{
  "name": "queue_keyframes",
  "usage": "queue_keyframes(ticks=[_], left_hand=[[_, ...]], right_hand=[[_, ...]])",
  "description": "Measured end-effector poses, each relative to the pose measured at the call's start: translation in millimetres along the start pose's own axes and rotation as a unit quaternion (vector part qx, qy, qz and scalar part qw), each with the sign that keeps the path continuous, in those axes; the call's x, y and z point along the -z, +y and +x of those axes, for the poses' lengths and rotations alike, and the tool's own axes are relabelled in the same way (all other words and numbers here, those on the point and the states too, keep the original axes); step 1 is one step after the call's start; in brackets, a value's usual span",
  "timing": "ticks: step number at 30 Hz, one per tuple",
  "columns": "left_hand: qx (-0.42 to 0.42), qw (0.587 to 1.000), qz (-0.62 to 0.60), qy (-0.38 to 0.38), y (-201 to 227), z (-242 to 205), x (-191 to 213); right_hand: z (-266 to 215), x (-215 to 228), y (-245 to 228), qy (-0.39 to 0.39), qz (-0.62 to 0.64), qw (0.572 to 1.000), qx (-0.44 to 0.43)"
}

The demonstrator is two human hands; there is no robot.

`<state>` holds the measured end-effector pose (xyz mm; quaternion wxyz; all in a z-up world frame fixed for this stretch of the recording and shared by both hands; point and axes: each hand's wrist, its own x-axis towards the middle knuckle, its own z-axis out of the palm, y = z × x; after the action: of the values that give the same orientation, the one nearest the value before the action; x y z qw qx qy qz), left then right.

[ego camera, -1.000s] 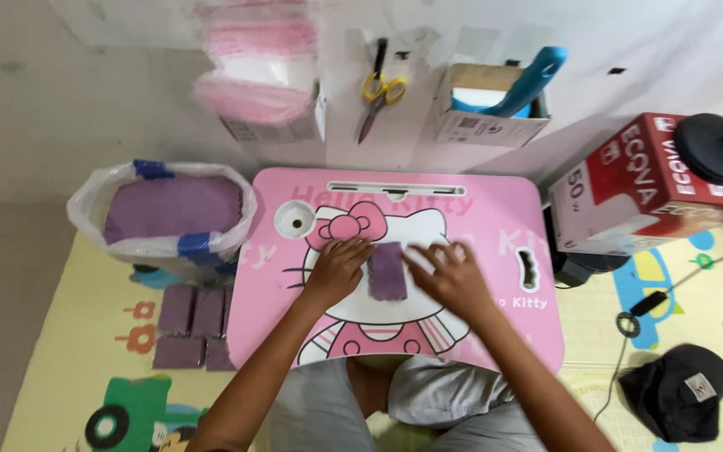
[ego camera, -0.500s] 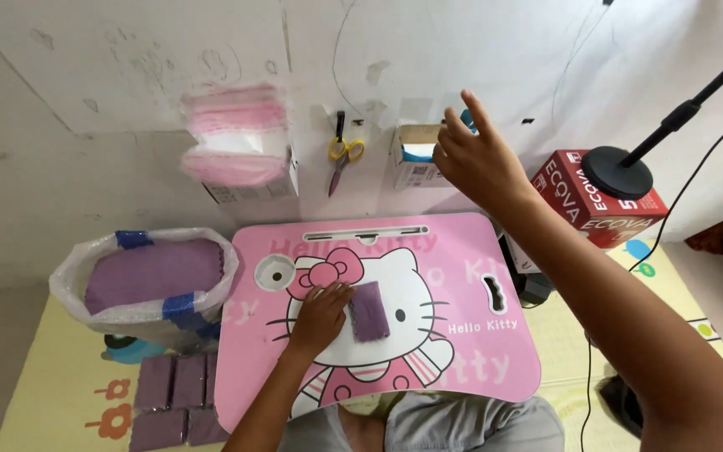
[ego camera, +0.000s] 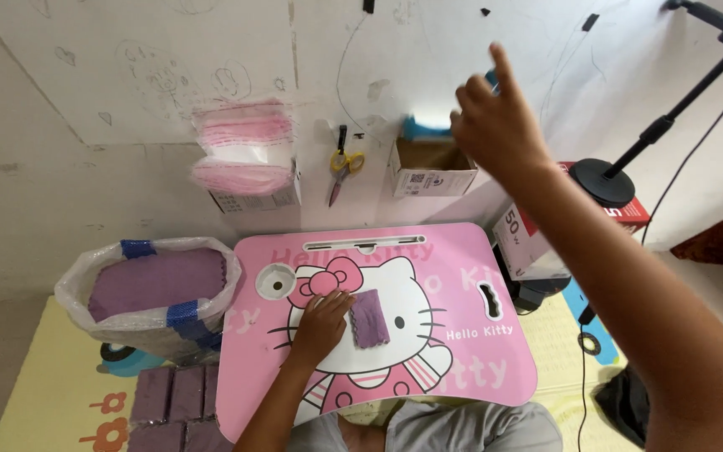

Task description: The person cleans fabric samples by running a lint roller over a grey cloth and a purple cloth, then places the purple cloth into a plastic bag.

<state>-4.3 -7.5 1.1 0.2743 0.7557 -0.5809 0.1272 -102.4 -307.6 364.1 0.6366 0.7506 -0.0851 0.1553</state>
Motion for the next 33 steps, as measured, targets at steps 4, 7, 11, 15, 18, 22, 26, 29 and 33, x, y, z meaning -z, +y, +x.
queue_keyframes(ticks=[4, 7, 11, 15, 18, 22, 26, 29, 33], left_hand=[[0.009, 1.0, -0.016, -0.002, 0.1, 2.0, 1.3], [0.019, 0.999, -0.018, -0.019, 0.7, 0.6, 1.6], [0.03, 0.999, -0.033, -0.025, 0.1, 0.7, 4.2], [0.031, 0.998, -0.059, -0.005, -0.8, 0.3, 2.3], [0.014, 0.999, -0.042, 0.018, -1.6, 0.0, 2.6], [0.056, 0.996, -0.031, -0.067, -3.5, 1.5, 4.4], [0.048, 0.997, -0.023, -0.047, -4.0, 2.5, 0.1], [0.039, 0.998, -0.006, -0.038, -12.2, -2.9, -15.0], [0.03, 0.999, 0.023, -0.039, -19.0, -5.6, -25.7]], right_hand=[[-14.2, 1.2, 26.1, 0.044, -0.035, 0.998, -0.031], [-39.5, 13.5, 37.1, 0.023, -0.021, 0.997, -0.07], [-80.6, 46.3, 33.7, 0.02, 0.079, 0.992, -0.097], [-136.6, 67.0, -10.4, -0.075, 0.396, 0.9, -0.167], [-161.4, 96.0, -45.2, -0.212, 0.62, 0.716, -0.241], [-215.5, 106.5, -124.0, -0.258, 0.671, 0.632, -0.289], [-250.8, 113.9, -196.4, -0.261, 0.775, 0.453, -0.354], [-258.4, 131.3, -225.7, -0.271, 0.79, 0.411, -0.365], [-264.6, 134.7, -262.2, -0.278, 0.798, 0.385, -0.372]])
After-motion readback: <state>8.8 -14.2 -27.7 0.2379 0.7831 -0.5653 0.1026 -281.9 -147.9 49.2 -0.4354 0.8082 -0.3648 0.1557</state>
